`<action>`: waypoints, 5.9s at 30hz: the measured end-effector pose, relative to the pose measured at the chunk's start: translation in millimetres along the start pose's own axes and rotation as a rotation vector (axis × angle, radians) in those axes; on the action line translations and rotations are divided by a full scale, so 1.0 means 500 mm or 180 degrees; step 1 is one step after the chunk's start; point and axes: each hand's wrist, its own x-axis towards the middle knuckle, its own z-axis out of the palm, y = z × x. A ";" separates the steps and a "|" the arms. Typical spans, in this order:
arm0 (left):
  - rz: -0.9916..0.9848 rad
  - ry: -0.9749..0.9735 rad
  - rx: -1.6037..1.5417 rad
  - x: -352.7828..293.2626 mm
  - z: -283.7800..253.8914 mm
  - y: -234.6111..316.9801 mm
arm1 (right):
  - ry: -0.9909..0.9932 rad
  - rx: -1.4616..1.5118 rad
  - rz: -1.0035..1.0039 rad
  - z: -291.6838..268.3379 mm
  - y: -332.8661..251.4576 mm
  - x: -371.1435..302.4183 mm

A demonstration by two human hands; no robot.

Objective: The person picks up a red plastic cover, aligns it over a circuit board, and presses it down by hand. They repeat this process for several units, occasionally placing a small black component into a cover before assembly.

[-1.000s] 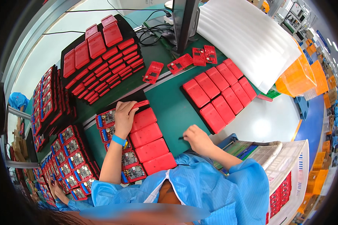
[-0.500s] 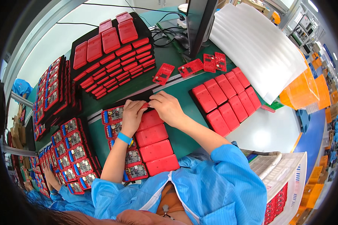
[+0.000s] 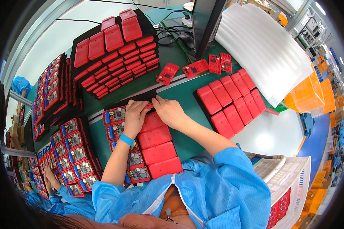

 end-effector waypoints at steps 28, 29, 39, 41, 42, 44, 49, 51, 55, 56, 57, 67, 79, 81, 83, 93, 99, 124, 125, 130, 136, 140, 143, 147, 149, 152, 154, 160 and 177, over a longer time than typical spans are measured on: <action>-0.0286 0.0120 -0.0076 0.002 0.012 -0.004 | 0.0089 0.0403 -0.0190 0.039 -0.008 0.042; -0.0274 0.0118 -0.0070 0.001 0.012 -0.005 | 0.0047 0.0313 -0.0323 0.030 -0.007 0.043; -0.0003 -0.0045 -0.0195 0.001 -0.012 -0.012 | -0.0867 -0.0282 0.0886 -0.023 0.073 -0.065; 0.0055 -0.0121 -0.0222 -0.008 -0.019 -0.011 | -0.0470 -0.0257 0.0700 -0.012 0.082 -0.093; 0.0120 -0.0117 -0.0202 -0.013 -0.020 -0.010 | -0.0081 -0.0233 0.0516 -0.003 0.086 -0.104; 0.0194 -0.0113 -0.0171 -0.013 -0.026 -0.002 | 0.0400 -0.0696 0.0169 -0.012 0.073 -0.095; 0.1117 0.0443 0.0666 0.004 -0.062 0.047 | -0.0348 0.3947 0.2830 -0.051 0.019 -0.034; 0.1229 0.0502 0.0791 0.002 -0.073 0.058 | -0.0738 0.5237 0.2907 -0.051 0.024 -0.026; 0.0177 0.0640 0.0252 -0.013 -0.091 0.082 | -0.0558 0.5324 0.2502 -0.024 0.036 -0.043; -0.0725 0.0719 -0.0414 -0.020 -0.096 0.086 | -0.0420 0.5116 0.2260 -0.023 0.033 -0.048; -0.1375 0.0441 -0.2432 -0.034 -0.102 0.075 | -0.0281 0.4903 0.2021 -0.022 0.032 -0.052; -0.1414 0.0106 -0.2202 -0.065 -0.147 0.127 | 0.0300 0.4767 0.1383 -0.012 0.013 -0.082; -0.0937 0.0234 -0.2183 -0.065 -0.140 0.128 | 0.0389 0.4161 0.1117 -0.044 0.004 -0.079; -0.0890 0.0266 -0.2039 -0.065 -0.139 0.127 | 0.0433 0.3966 0.1010 -0.051 0.000 -0.075; -0.0834 0.0295 -0.1902 -0.065 -0.141 0.128 | 0.0396 0.3967 0.1041 -0.056 -0.001 -0.075; -0.1102 0.0357 -0.2247 -0.067 -0.140 0.137 | 0.0237 0.3638 0.0920 -0.075 -0.001 -0.073; -0.1246 0.0233 -0.2635 -0.057 -0.146 0.144 | 0.0079 0.3938 0.1070 -0.065 0.014 -0.079; -0.1025 0.0700 -0.2450 -0.074 -0.139 0.186 | 0.0501 0.3591 0.0827 -0.115 -0.028 -0.074; -0.1015 0.0696 -0.2460 -0.078 -0.139 0.186 | 0.0576 0.3276 0.0661 -0.129 -0.038 -0.068; -0.1128 0.0630 -0.2807 -0.094 -0.139 0.182 | 0.1245 0.2627 -0.0141 -0.120 -0.047 -0.057; -0.1328 0.0623 -0.3058 -0.102 -0.145 0.177 | 0.1014 0.2323 -0.0387 -0.153 -0.054 -0.050; -0.1388 0.0565 -0.3052 -0.102 -0.146 0.174 | 0.0895 0.2377 -0.0426 -0.155 -0.049 -0.049; -0.1389 0.0537 -0.3072 -0.098 -0.150 0.179 | 0.0800 0.2487 -0.0364 -0.146 -0.045 -0.052; -0.1437 0.0528 -0.3060 -0.096 -0.150 0.185 | 0.0685 0.2550 -0.0312 -0.127 -0.038 -0.060; -0.1479 0.0554 -0.3032 -0.094 -0.149 0.190 | 0.0727 0.2550 -0.0274 -0.134 -0.044 -0.057; -0.1292 0.0643 -0.2880 -0.082 -0.154 0.203 | 0.0706 0.2903 0.0098 -0.126 -0.042 -0.055; -0.0993 0.0383 -0.2040 -0.081 -0.158 0.203 | 0.0628 0.3253 0.0431 -0.115 -0.038 -0.057; -0.0368 0.0816 -0.0894 -0.071 -0.152 0.223 | 0.0112 0.4190 0.0680 -0.075 -0.026 -0.060; -0.0984 -0.0144 -0.1331 -0.061 -0.178 0.232 | -0.0120 0.5463 0.0807 -0.043 -0.003 -0.061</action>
